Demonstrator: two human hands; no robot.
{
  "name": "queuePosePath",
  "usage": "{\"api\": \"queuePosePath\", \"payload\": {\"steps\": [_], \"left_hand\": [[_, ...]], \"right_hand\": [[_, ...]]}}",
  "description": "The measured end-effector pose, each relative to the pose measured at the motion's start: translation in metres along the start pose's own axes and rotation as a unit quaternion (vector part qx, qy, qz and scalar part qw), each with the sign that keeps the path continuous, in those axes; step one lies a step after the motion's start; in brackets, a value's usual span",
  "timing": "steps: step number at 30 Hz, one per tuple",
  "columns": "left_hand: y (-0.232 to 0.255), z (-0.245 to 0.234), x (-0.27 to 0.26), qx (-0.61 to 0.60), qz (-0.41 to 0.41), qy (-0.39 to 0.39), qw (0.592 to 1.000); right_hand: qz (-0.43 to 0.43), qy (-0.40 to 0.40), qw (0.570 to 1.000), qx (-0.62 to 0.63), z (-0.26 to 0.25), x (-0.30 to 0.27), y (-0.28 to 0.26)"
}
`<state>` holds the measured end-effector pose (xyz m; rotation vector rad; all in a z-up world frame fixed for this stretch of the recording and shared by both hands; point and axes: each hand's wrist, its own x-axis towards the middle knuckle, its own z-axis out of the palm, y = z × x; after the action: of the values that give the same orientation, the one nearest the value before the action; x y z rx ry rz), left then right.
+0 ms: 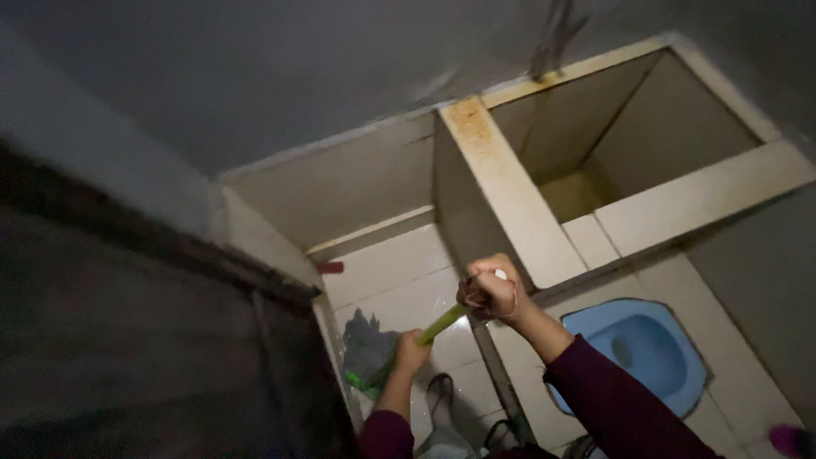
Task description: The person uses a green mop to clean the tiled floor of a bathroom. They move the mop back and forth across the floor, focusing on the area near a squat toilet and a built-in sink.
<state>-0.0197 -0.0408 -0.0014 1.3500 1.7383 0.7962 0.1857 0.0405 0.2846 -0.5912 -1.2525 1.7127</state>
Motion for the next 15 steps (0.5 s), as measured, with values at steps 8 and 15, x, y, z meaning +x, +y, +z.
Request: {"api": "queuePosePath", "payload": {"steps": [8,15], "left_hand": [[-0.011,-0.011,-0.039,0.036,0.027,0.131,0.990],[-0.004,-0.014,-0.002,0.106,0.042,0.093,0.989]], "right_hand": [[0.029,-0.080,0.996,0.025,0.049,0.009,-0.004],[0.025,-0.038,0.999,0.013,0.049,0.011,-0.021]]}}
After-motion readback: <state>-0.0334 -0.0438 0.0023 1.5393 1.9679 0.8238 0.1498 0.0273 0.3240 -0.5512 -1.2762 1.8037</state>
